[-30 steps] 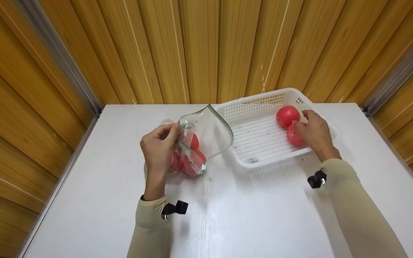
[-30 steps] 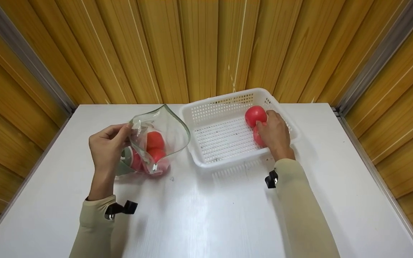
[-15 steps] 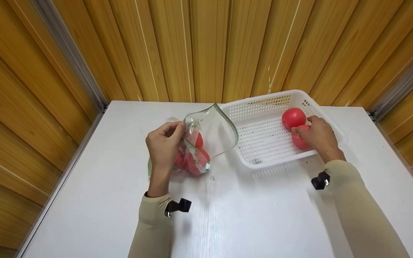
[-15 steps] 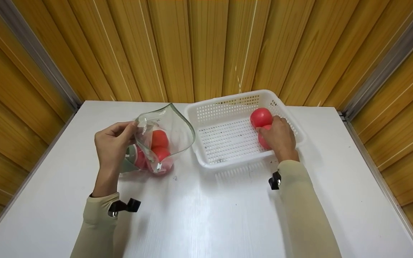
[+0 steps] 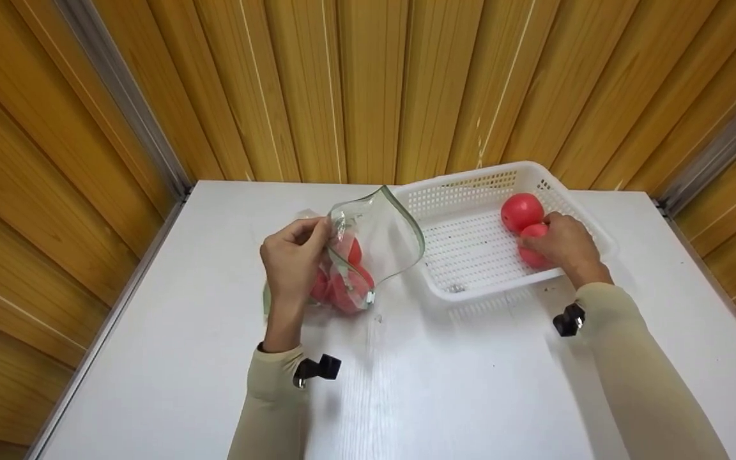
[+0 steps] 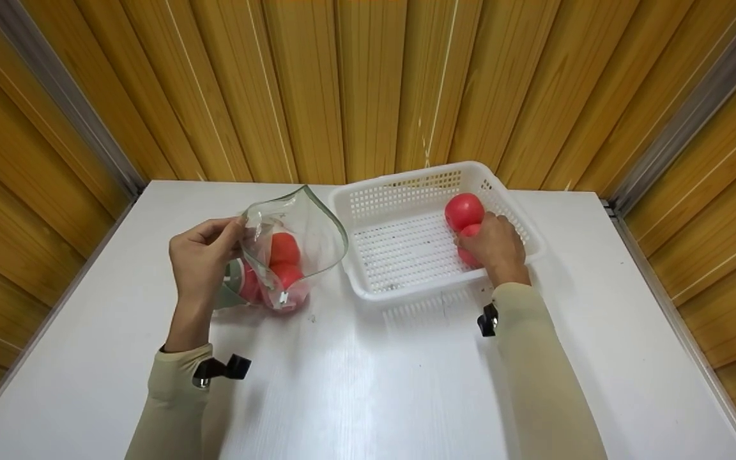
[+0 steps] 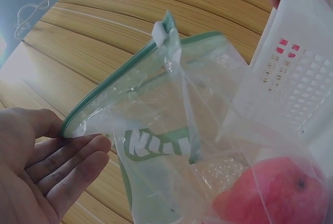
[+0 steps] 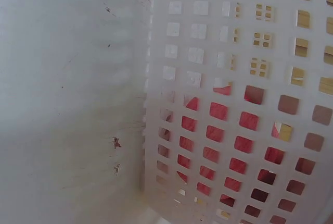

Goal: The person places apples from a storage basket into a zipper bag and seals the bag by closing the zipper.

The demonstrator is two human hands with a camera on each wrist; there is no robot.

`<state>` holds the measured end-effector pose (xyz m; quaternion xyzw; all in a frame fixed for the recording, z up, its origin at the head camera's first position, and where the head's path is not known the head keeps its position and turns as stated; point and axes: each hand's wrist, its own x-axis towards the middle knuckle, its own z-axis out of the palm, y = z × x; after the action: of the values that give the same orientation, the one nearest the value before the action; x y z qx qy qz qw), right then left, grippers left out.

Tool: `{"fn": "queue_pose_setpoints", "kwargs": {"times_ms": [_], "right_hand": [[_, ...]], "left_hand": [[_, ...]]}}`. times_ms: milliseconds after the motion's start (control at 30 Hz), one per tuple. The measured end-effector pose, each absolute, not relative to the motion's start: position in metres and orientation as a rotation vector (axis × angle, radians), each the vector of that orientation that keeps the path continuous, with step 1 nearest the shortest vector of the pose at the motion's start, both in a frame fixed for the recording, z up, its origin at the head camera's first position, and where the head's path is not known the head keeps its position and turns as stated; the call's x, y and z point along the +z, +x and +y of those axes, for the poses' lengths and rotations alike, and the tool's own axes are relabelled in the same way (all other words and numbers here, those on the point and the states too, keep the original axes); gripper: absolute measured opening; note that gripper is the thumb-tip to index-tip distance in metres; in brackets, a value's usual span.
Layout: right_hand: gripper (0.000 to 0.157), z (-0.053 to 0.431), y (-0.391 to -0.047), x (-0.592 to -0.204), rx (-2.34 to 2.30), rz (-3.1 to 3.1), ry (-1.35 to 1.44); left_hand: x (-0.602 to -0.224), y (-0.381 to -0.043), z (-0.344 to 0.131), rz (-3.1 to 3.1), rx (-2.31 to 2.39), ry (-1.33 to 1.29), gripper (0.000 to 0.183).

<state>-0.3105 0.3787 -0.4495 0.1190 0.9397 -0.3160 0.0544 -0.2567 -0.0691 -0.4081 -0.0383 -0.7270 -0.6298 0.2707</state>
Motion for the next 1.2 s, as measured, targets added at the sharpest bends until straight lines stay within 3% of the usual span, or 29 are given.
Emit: {"fn": "queue_pose_setpoints", "kwargs": {"times_ms": [200, 833, 1200], "right_hand": [[0.075, 0.3759, -0.3115, -0.4505, -0.883, 2.901, 0.329], [0.074, 0.3717, -0.3108, -0.4509, -0.856, 2.856, 0.451], [0.072, 0.3744, -0.307, -0.4509, -0.94, 2.958, 0.284]], "left_hand": [[-0.409, -0.2563, -0.0713, -1.965, -1.671, -0.12, 0.011], [-0.408, -0.2549, -0.0714, -1.983, -1.685, -0.083, 0.011], [-0.4086, -0.2568, -0.0691, -1.953, -1.663, -0.128, 0.011]]}}
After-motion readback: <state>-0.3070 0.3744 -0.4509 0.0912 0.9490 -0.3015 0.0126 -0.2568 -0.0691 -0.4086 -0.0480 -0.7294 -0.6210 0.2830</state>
